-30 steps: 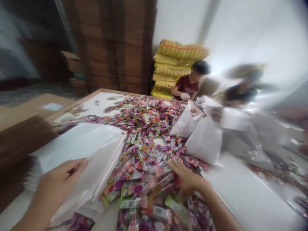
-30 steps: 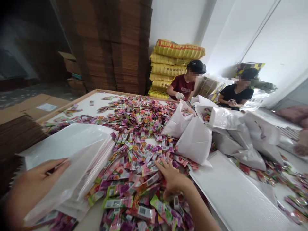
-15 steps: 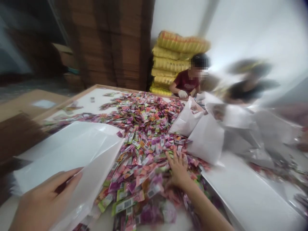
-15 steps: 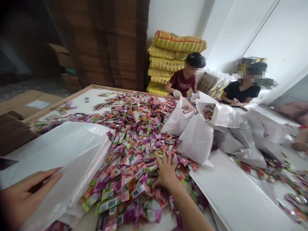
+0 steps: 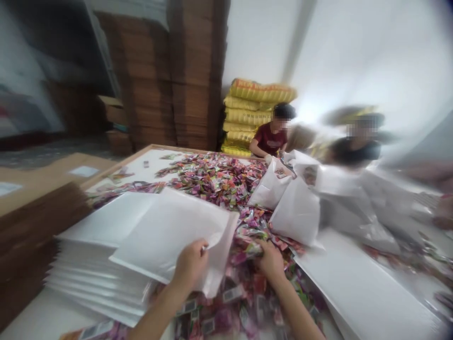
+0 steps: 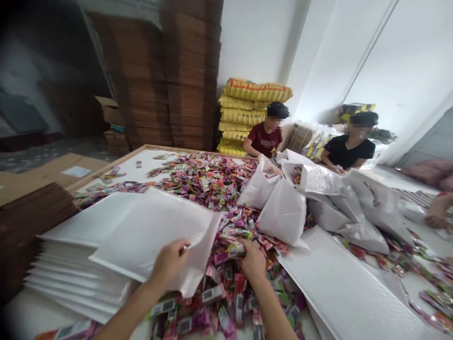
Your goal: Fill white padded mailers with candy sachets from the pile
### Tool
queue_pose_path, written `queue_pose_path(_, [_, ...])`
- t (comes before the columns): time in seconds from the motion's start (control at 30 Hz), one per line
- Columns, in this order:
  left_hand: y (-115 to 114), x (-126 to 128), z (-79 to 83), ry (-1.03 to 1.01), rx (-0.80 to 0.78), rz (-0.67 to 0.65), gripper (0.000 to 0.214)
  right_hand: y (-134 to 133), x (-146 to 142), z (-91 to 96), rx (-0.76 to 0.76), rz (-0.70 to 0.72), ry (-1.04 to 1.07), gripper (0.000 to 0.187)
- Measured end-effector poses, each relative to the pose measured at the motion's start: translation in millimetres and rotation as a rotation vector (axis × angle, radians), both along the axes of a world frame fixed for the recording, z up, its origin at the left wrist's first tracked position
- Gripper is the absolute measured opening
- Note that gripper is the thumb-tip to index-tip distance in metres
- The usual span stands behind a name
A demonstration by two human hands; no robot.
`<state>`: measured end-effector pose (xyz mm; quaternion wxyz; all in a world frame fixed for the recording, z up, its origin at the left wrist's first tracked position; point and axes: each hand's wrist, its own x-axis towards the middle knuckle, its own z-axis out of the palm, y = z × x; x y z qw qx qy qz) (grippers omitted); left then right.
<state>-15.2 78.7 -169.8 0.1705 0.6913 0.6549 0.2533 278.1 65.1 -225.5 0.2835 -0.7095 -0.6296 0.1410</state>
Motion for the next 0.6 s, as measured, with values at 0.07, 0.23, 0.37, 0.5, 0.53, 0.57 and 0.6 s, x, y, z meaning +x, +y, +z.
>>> queue_pose_path(0.07, [0.7,14.7,-32.0,0.067,-0.093,0.015,0.020,-0.7,26.0,11.2,0.028,-0.065,0.214,0.039])
queue_pose_path(0.23, [2.7,36.1,-57.0,0.027,-0.057,0.024,0.011,-1.0,20.2,54.4,0.139,-0.001,0.382,0.027])
queue_pose_path(0.37, [26.6,28.2,-40.1,-0.058,0.033,0.059,0.023,-8.7,-51.2,44.1,0.174,0.174,0.167,0.054])
queue_pose_path(0.5, [43.5,14.0,-19.5,-0.103,0.136,0.056,0.032,-18.5,-94.8,10.4,0.090,0.173,-0.091,0.061])
queue_pose_path(0.53, [43.1,16.0,-15.7,-0.105,0.151,0.018,0.031,-16.9,-98.1,6.8,0.077,0.179,-0.119,0.059])
queue_pose_path(0.57, [40.9,20.9,-12.4,-0.107,0.159,-0.034,0.030,-12.4,-99.0,6.1,0.051,0.177,-0.132,0.056])
queue_pose_path(0.6, [37.5,28.1,-9.1,-0.096,0.170,-0.104,0.030,-5.1,-98.0,8.1,-0.005,0.169,-0.123,0.050])
